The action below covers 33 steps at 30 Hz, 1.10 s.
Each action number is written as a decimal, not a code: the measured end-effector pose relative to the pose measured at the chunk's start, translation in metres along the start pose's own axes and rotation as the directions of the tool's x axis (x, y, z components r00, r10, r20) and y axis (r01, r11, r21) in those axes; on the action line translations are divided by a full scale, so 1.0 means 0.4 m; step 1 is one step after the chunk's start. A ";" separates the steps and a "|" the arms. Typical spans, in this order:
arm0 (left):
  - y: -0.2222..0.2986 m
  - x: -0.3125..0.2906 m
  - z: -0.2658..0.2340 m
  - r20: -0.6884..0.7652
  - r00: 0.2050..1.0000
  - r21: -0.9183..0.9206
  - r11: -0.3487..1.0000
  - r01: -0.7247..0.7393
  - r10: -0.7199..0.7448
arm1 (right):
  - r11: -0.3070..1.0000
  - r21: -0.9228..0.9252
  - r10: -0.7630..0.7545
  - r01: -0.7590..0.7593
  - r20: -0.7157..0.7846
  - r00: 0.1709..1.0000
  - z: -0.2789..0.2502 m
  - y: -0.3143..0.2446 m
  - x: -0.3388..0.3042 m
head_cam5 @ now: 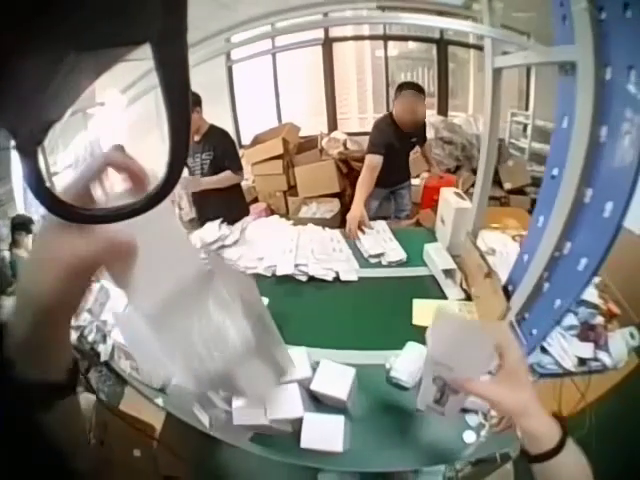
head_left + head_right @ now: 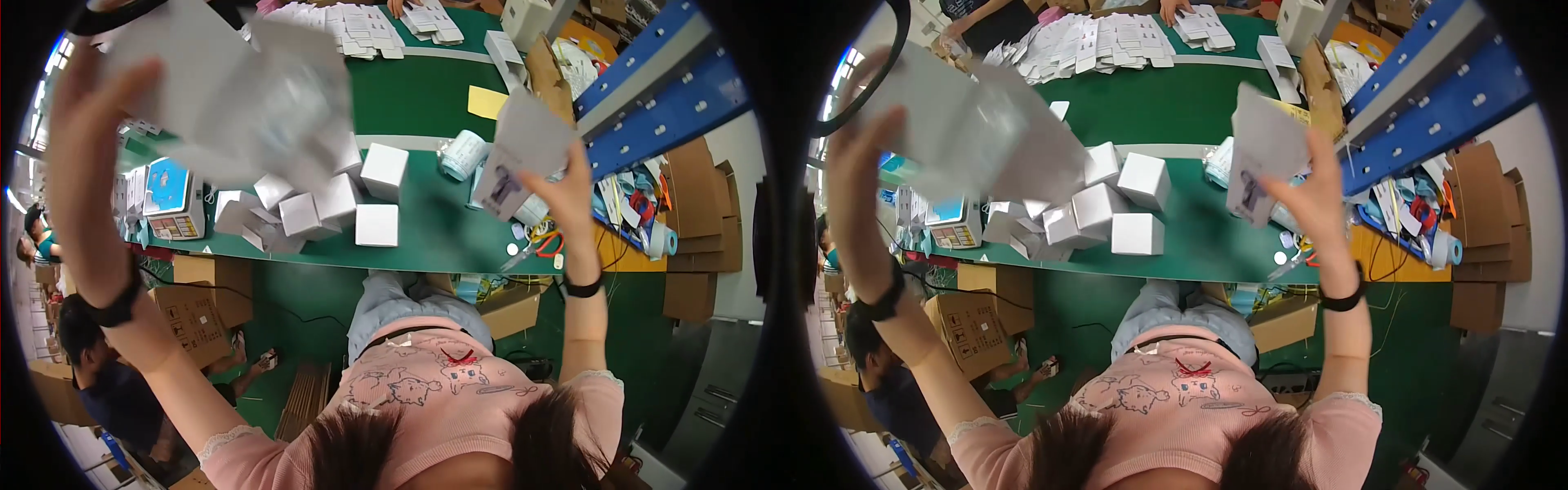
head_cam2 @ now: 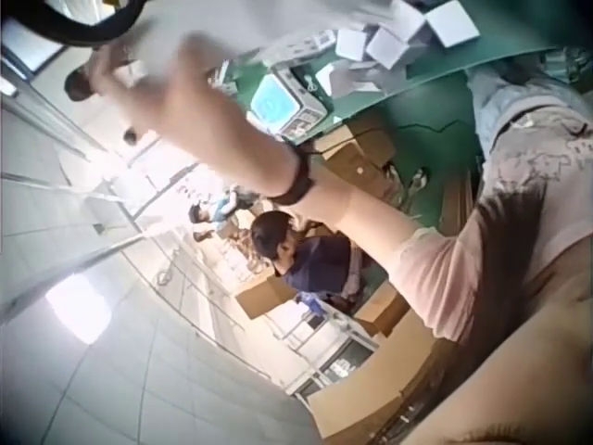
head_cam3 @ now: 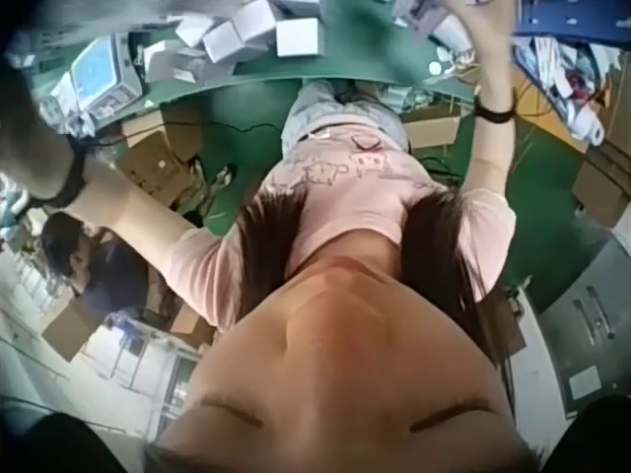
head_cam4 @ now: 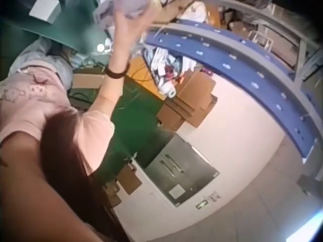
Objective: Packing small electronic devices into white cardboard boxes on an assembly line.
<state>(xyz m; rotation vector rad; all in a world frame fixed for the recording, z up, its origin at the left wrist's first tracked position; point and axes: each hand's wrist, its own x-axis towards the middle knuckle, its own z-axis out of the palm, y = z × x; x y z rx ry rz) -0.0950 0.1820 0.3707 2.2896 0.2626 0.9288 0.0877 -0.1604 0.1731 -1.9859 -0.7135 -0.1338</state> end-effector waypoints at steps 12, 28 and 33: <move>-0.015 -0.470 0.539 0.689 0.721 -0.401 0.868 0.291 0.077 | 0.994 0.051 -0.105 0.098 0.162 0.981 0.342 0.338 -0.100; -0.167 -0.620 0.841 -0.017 0.987 -0.759 0.645 0.093 -0.163 | 0.677 0.679 0.205 -0.283 0.196 0.959 0.184 0.296 -0.383; -0.144 -0.711 0.839 0.211 0.867 -0.882 0.294 0.368 -0.452 | 0.882 0.420 0.173 -0.214 0.134 0.976 0.230 0.285 -0.366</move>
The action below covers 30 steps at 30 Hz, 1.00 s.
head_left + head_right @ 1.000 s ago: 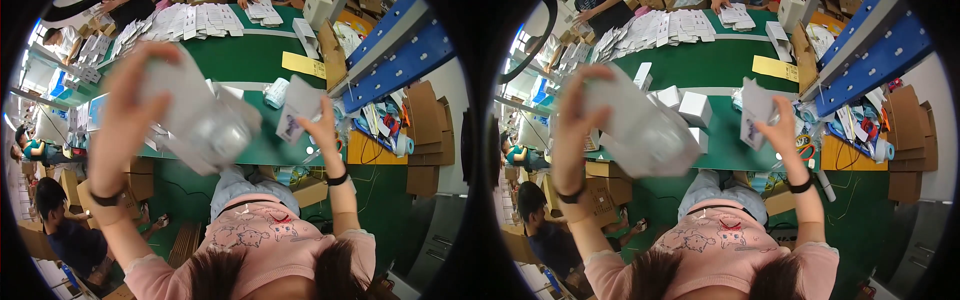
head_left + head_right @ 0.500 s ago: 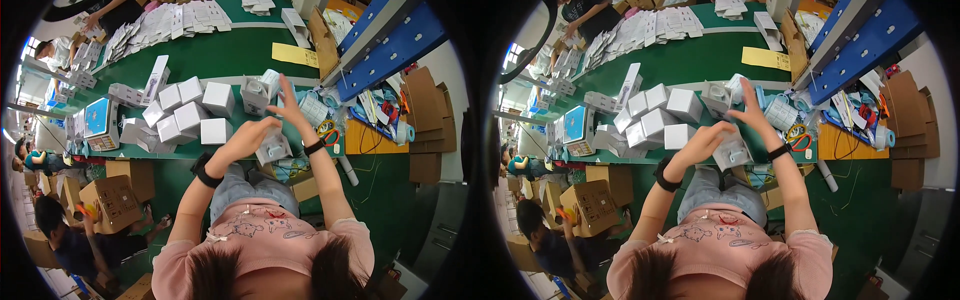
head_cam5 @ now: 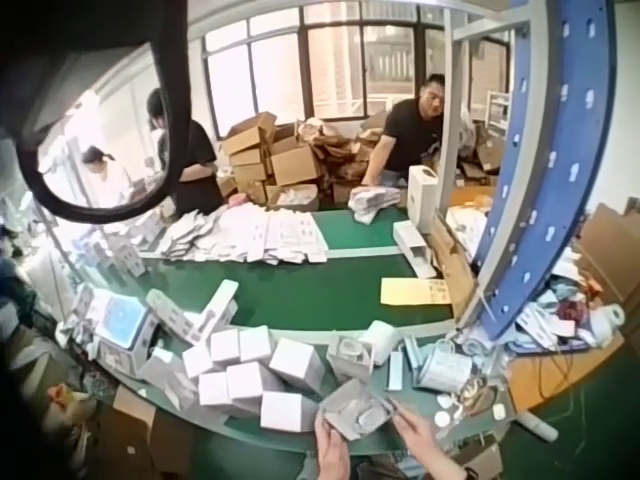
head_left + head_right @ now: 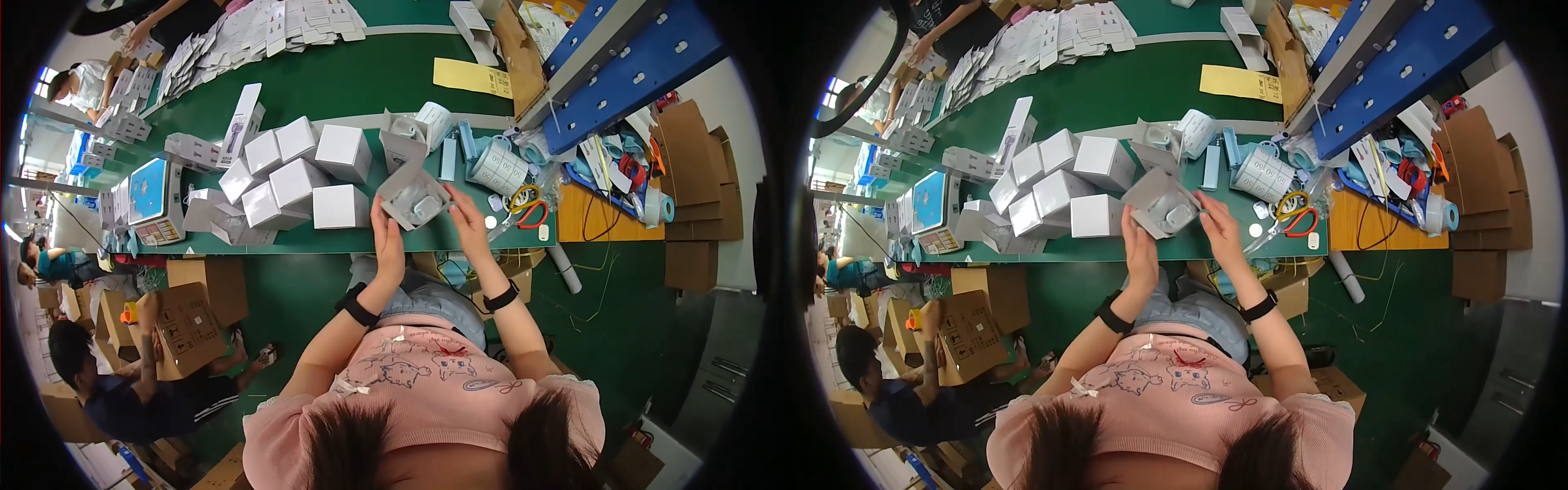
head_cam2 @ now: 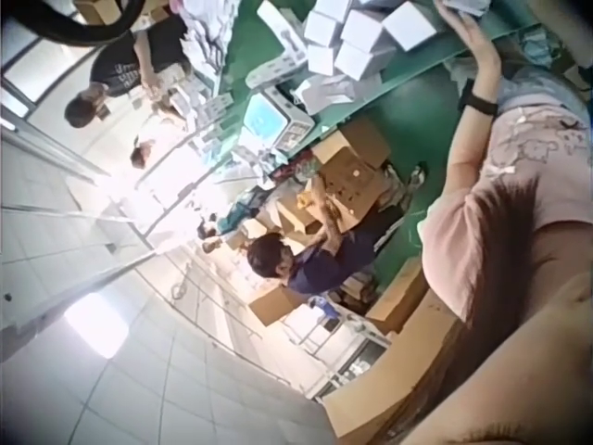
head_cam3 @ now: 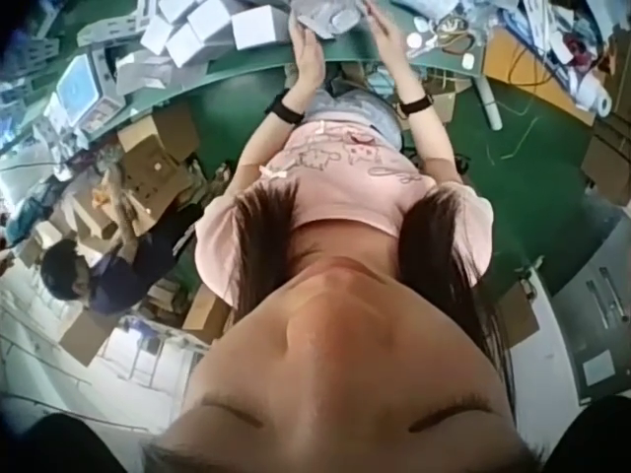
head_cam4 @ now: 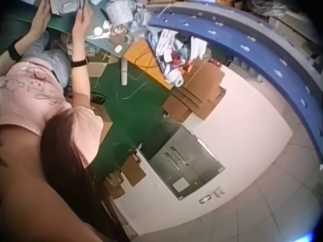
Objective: Packing small electronic devices into white cardboard boxes on an assembly line.
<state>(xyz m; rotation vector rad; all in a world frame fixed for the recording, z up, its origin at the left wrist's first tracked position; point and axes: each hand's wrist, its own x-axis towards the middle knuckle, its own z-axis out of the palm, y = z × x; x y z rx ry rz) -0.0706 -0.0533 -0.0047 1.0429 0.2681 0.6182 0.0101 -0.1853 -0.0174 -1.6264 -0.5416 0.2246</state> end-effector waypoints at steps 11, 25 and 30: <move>-0.027 0.056 0.008 0.116 0.982 0.166 0.978 0.129 -0.149 | 0.998 0.041 -0.036 0.041 -0.120 0.992 0.041 -0.037 -0.021; 0.008 0.097 -0.064 0.512 0.847 0.484 0.767 -0.422 0.143 | 0.928 -0.359 -0.127 0.101 -0.049 0.991 0.046 -0.031 -0.012; 0.051 0.095 -0.065 0.651 0.755 0.559 0.618 -0.552 0.085 | 0.998 0.026 -0.060 0.059 0.011 0.998 0.005 -0.037 -0.009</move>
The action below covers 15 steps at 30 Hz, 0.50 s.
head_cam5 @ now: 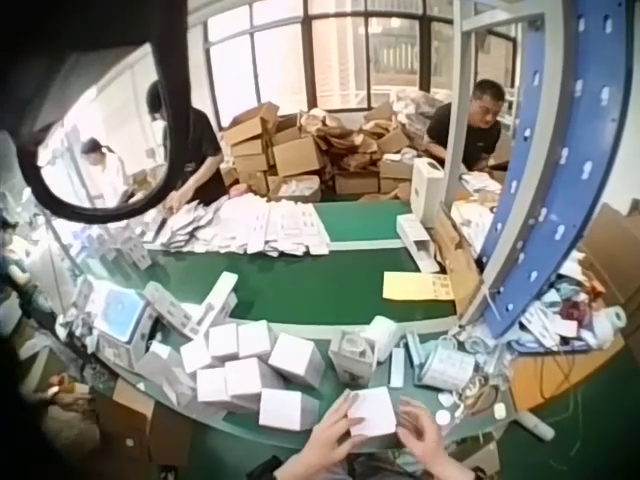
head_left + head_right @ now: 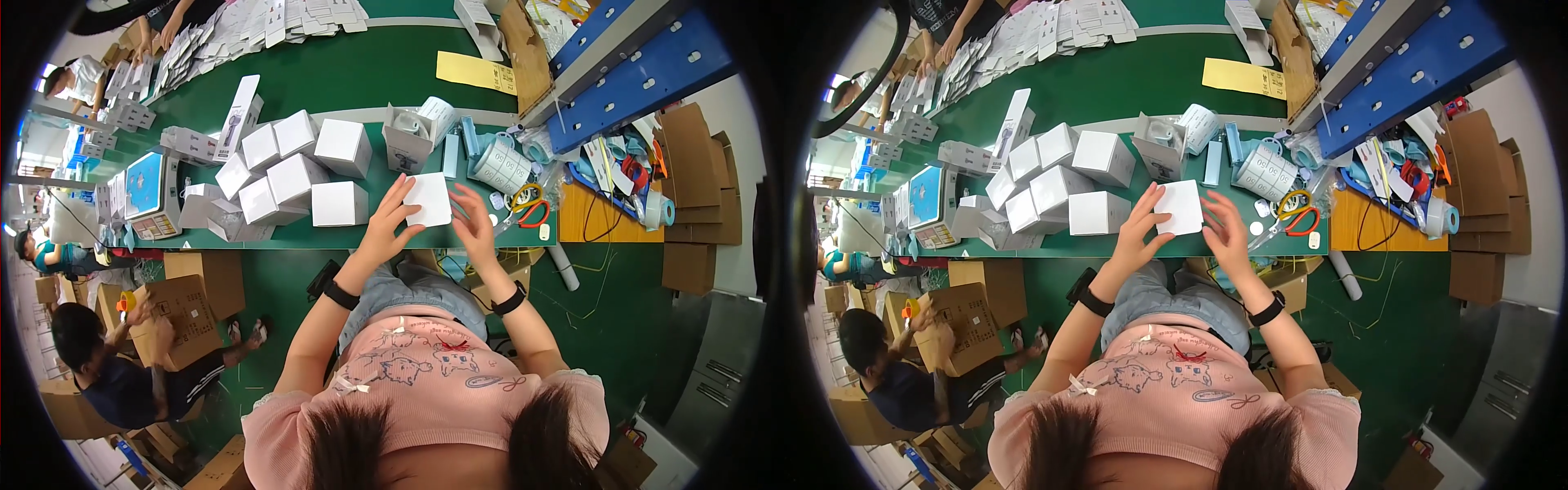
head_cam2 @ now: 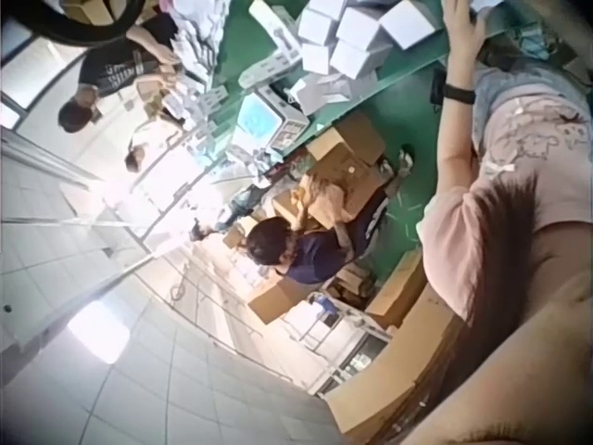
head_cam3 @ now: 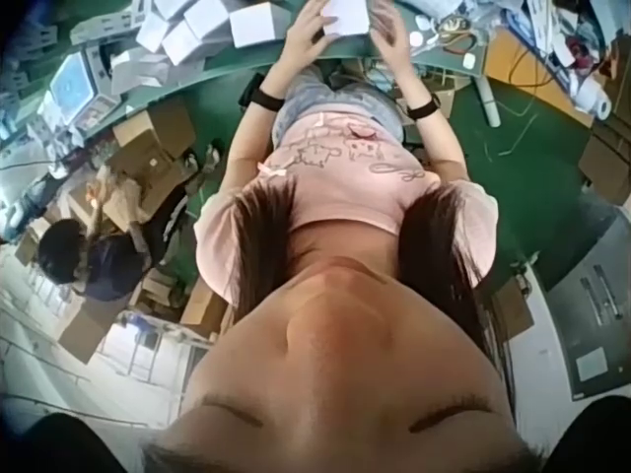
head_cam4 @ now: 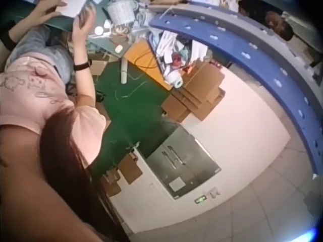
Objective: Packing small electronic devices into white cardboard boxes on an assembly line.
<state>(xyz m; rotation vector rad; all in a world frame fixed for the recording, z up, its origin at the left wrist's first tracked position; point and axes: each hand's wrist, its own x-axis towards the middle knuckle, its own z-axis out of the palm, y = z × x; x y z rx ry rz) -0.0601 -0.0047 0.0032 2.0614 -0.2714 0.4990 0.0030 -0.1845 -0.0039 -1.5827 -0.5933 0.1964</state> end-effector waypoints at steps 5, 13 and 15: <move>0.010 0.018 -0.004 0.051 0.999 0.217 0.976 -0.007 -0.004 | 0.979 -0.132 -0.136 0.158 0.163 0.977 -0.046 -0.007 0.037; 0.010 0.006 0.031 -0.010 0.997 0.365 0.929 -0.062 0.070 | 0.902 -0.295 -0.247 0.315 0.245 0.937 -0.047 0.008 0.054; 0.007 -0.003 0.046 -0.034 0.997 0.344 0.937 -0.051 0.066 | 0.897 -0.293 -0.265 0.331 0.241 0.933 -0.049 0.016 0.049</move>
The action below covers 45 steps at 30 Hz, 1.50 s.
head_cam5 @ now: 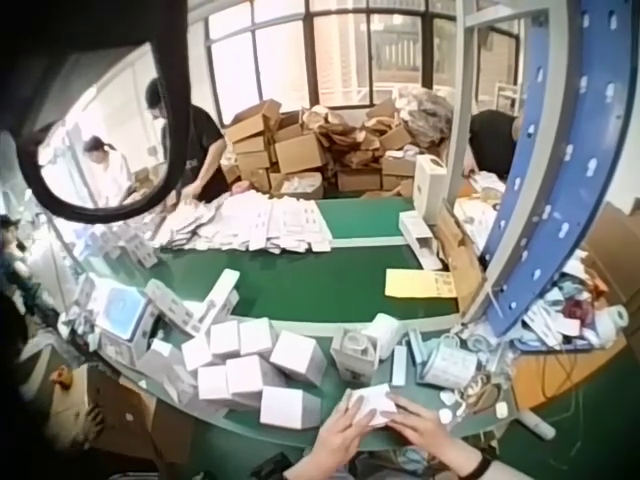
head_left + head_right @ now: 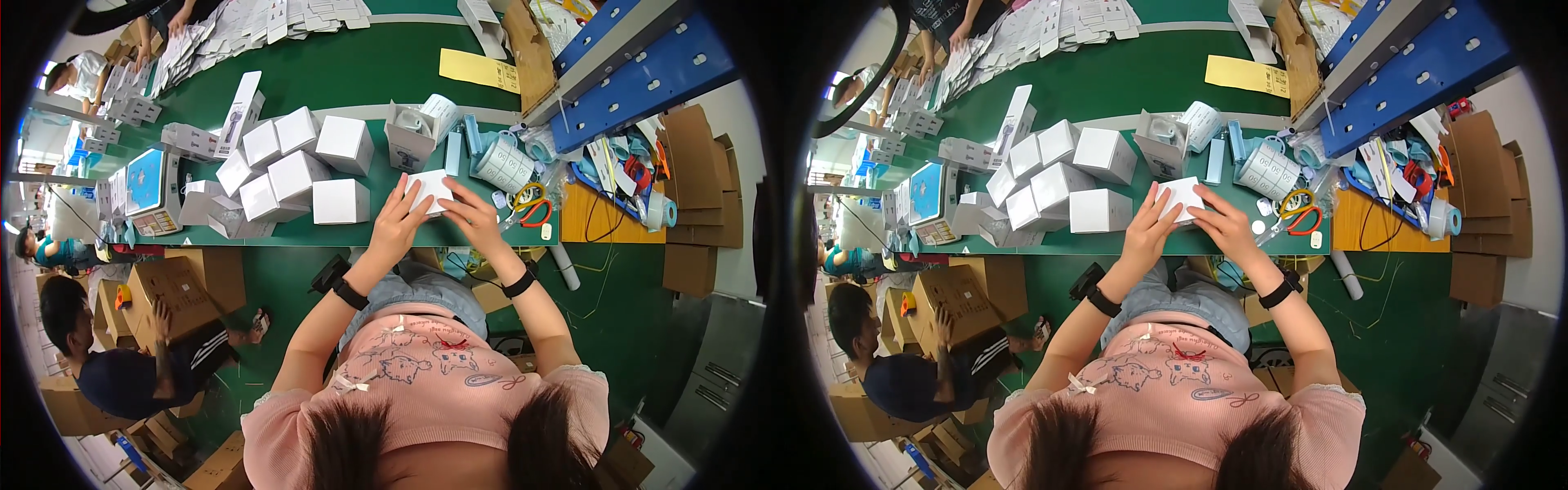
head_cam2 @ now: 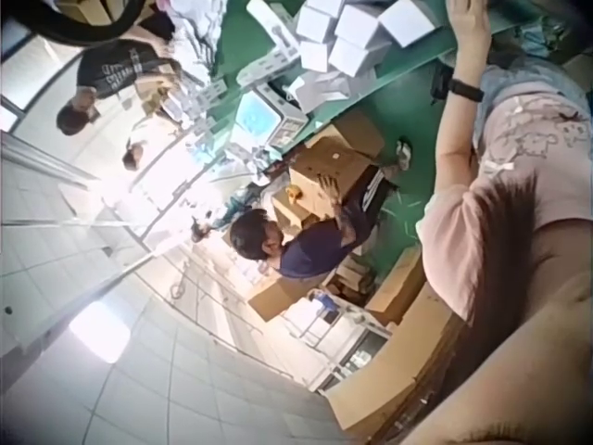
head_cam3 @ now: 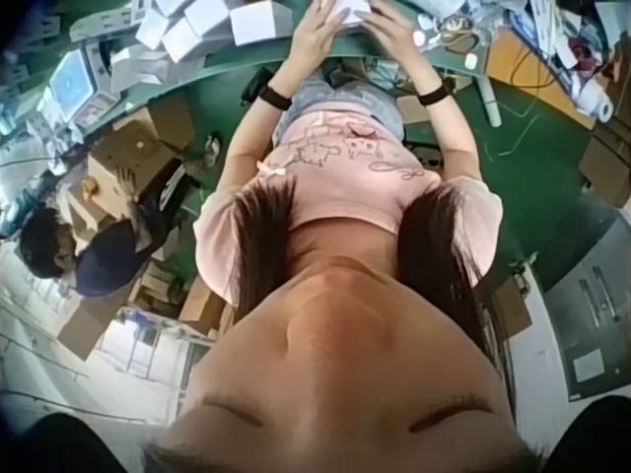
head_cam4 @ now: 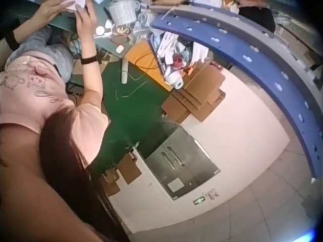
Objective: Packing small electronic devices into white cardboard boxes on an assembly line.
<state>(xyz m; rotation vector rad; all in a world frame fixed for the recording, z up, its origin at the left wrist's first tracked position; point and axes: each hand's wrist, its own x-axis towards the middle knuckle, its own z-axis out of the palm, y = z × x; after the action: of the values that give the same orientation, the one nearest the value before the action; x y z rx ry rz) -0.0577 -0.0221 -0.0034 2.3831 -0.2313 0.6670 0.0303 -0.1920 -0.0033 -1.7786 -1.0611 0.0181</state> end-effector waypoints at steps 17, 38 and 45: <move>-0.022 -0.064 0.060 -0.108 0.989 0.048 0.995 -0.093 0.097 | 0.997 0.028 -0.075 0.071 0.168 0.983 -0.027 0.010 -0.026; -0.030 -0.076 -0.199 -0.140 0.986 0.378 0.916 0.135 -0.088 | 0.923 0.171 0.376 -0.346 -0.197 0.905 0.360 0.053 -0.014; -0.062 -0.090 -0.181 -0.071 0.984 0.464 0.868 0.177 -0.163 | 0.918 0.326 0.305 -0.225 -0.222 0.926 0.218 0.096 -0.018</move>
<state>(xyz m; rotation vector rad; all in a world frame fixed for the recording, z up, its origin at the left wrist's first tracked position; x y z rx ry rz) -0.1097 0.0426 0.0128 2.8080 0.1779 0.7381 0.0106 -0.1352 -0.0773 -1.5855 -0.5794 0.0967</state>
